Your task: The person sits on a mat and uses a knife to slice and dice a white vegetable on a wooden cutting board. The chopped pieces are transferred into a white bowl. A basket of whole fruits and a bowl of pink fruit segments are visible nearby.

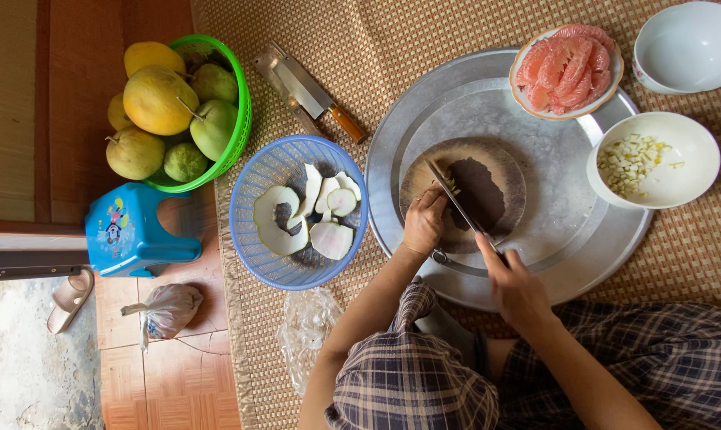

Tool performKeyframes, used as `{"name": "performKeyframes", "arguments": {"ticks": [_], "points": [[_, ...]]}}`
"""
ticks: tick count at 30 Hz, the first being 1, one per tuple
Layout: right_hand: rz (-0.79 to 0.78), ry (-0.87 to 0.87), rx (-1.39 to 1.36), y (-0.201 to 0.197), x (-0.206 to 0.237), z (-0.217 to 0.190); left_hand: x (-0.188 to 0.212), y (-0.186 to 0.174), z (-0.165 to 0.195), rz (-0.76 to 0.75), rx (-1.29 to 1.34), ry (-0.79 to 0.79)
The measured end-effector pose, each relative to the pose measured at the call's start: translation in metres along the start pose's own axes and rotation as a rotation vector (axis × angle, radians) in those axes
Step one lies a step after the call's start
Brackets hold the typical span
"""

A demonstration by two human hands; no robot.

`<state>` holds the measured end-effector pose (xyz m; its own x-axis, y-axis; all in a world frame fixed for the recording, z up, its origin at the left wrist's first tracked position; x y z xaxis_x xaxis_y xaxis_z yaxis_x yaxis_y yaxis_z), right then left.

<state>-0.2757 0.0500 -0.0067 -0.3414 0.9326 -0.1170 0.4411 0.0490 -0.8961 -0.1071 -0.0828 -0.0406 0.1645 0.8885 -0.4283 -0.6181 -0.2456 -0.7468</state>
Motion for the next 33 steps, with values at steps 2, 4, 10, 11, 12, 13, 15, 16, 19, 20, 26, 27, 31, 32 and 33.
{"name": "performKeyframes", "arguments": {"ticks": [2,4,10,11,12,13,15,16,19,20,26,27,31,32,33], "points": [[-0.022,0.044,-0.086,0.016,-0.025,0.005,0.003,0.000,0.003,0.019,-0.010,-0.003],[-0.026,0.060,-0.127,0.024,-0.033,0.008,0.003,-0.003,0.004,0.024,-0.001,-0.022],[0.081,-0.115,-0.103,0.012,-0.004,0.004,0.003,-0.005,0.000,-0.014,0.025,-0.049],[0.025,-0.021,-0.112,0.007,0.012,0.009,0.002,-0.005,0.000,-0.005,0.041,-0.049],[-0.032,0.075,-0.122,0.004,0.025,0.011,0.001,-0.005,-0.001,0.001,0.056,-0.051],[-0.011,0.074,-0.125,-0.002,0.032,0.009,0.002,-0.005,-0.002,0.000,0.062,-0.052],[0.035,0.070,-0.135,-0.013,0.046,0.005,0.002,-0.004,-0.002,-0.004,0.070,-0.052],[0.006,0.071,-0.137,-0.015,0.048,0.003,0.002,-0.005,-0.002,-0.013,0.075,-0.055],[-0.061,0.073,-0.135,-0.020,0.054,0.000,0.002,-0.006,-0.002,-0.020,0.097,-0.053],[-0.075,0.076,-0.131,-0.021,0.053,0.000,0.002,-0.006,-0.002,-0.011,0.111,-0.050],[0.011,-0.016,-0.130,-0.001,0.006,0.007,0.000,-0.003,-0.006,-0.031,0.079,-0.075],[0.082,-0.066,-0.135,0.002,-0.004,0.006,0.001,-0.003,-0.006,-0.035,0.070,-0.077],[0.175,-0.225,-0.054,0.013,-0.026,0.000,0.004,-0.010,-0.002,0.020,0.054,0.022],[0.257,-0.341,-0.006,0.007,-0.021,-0.005,0.005,-0.012,-0.001,0.023,0.052,0.032],[0.340,-0.460,0.043,0.001,-0.016,-0.011,0.004,-0.013,-0.001,0.030,0.049,0.042]]}}
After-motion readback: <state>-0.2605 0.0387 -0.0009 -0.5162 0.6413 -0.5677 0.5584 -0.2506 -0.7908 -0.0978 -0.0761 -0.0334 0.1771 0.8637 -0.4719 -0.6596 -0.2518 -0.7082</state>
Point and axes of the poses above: each hand's wrist, its own x-axis away from the middle knuckle, its own y-axis out of the palm, z = x × y, the point moved 5 cm from there along -x, towards the middle knuckle, and after that the axes turned 12 degrees about -y, right-handed, at the moved point
